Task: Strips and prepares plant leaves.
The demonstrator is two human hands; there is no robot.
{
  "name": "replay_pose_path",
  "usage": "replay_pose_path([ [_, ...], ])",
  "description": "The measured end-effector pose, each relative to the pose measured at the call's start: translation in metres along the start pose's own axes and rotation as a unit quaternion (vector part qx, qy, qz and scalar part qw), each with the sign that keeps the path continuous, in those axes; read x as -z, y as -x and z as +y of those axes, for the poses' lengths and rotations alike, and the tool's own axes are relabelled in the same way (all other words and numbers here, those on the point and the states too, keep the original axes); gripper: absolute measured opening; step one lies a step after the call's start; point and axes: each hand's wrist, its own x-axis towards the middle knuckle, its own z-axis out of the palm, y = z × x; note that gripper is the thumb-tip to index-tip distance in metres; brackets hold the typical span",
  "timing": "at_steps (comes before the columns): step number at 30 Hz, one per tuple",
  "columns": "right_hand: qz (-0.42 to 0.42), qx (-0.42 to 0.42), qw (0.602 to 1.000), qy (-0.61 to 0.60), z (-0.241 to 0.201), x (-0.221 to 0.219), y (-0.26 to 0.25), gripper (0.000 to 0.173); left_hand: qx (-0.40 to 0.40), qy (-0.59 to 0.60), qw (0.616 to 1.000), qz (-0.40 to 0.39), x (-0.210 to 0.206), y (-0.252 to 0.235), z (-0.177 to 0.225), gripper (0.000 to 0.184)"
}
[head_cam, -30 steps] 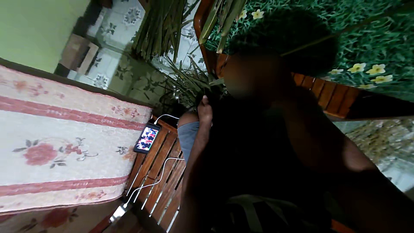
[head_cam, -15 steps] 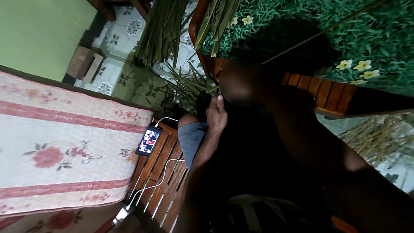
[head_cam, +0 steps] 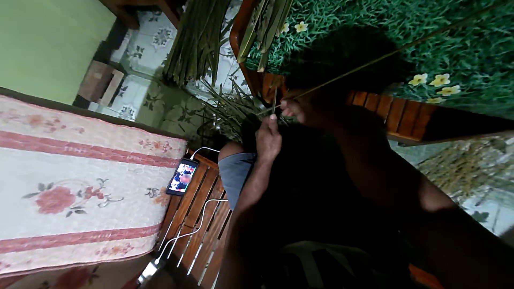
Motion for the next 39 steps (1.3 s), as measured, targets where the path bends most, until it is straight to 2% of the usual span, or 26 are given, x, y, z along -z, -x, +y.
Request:
replay_pose_path([
  [3, 0.013, 0.003, 1.000, -0.010, -0.002, 0.000, 0.001, 0.029, 0.130, 0.004, 0.991, -0.013, -0.005, -0.023, -0.043, 0.064],
  [5, 0.020, -0.002, 1.000, -0.007, -0.003, 0.004, 0.000, 0.029, 0.190, 0.041, 0.981, 0.011, -0.006, -0.029, -0.056, 0.064],
  [7, 0.016, -0.001, 1.000, 0.002, 0.002, 0.004, 0.002, 0.030, 0.177, 0.072, 0.981, 0.034, -0.005, -0.020, -0.047, 0.063],
  [10, -0.003, 0.009, 1.000, 0.004, 0.004, 0.002, 0.001, 0.029, 0.055, 0.056, 0.997, 0.017, -0.001, 0.000, -0.008, 0.056],
  [12, -0.017, 0.013, 1.000, 0.016, 0.002, 0.002, 0.001, 0.030, 0.010, 0.011, 1.000, -0.010, -0.001, 0.006, 0.008, 0.054],
  [13, -0.021, 0.011, 1.000, 0.017, 0.001, 0.002, 0.001, 0.030, 0.020, 0.000, 1.000, -0.016, -0.002, 0.002, 0.004, 0.054],
  [17, -0.018, -0.008, 1.000, 0.001, -0.003, 0.002, 0.002, 0.029, 0.159, 0.006, 0.987, -0.003, -0.013, -0.031, -0.053, 0.064],
  [19, -0.018, -0.004, 1.000, 0.011, -0.001, 0.005, 0.003, 0.030, 0.195, 0.032, 0.980, 0.006, -0.014, -0.031, -0.059, 0.064],
  [21, -0.007, 0.021, 1.000, 0.021, 0.003, 0.003, 0.004, 0.030, 0.198, 0.068, 0.978, 0.026, -0.013, -0.029, -0.058, 0.066],
  [24, -0.019, 0.013, 1.000, 0.016, 0.002, 0.003, 0.002, 0.030, 0.105, 0.084, 0.990, 0.038, -0.008, -0.015, -0.029, 0.061],
  [26, -0.025, 0.025, 0.999, 0.015, 0.003, 0.002, 0.002, 0.031, 0.027, 0.068, 0.997, 0.011, -0.006, 0.001, -0.004, 0.055],
  [28, -0.011, 0.042, 0.999, 0.003, 0.003, 0.000, 0.002, 0.030, -0.008, 0.043, 0.999, -0.015, -0.004, 0.006, 0.009, 0.053],
  [33, 0.015, 0.025, 0.999, -0.020, 0.006, 0.002, 0.005, 0.030, 0.132, 0.030, 0.991, -0.007, -0.007, -0.031, -0.041, 0.064],
  [37, -0.007, 0.027, 1.000, -0.003, 0.007, 0.002, 0.010, 0.029, 0.175, -0.055, 0.983, -0.028, -0.010, -0.041, -0.056, 0.066],
  [39, 0.034, 0.044, 0.998, -0.016, 0.006, 0.005, 0.012, 0.030, 0.191, -0.100, 0.975, -0.046, -0.012, -0.050, -0.075, 0.065],
])
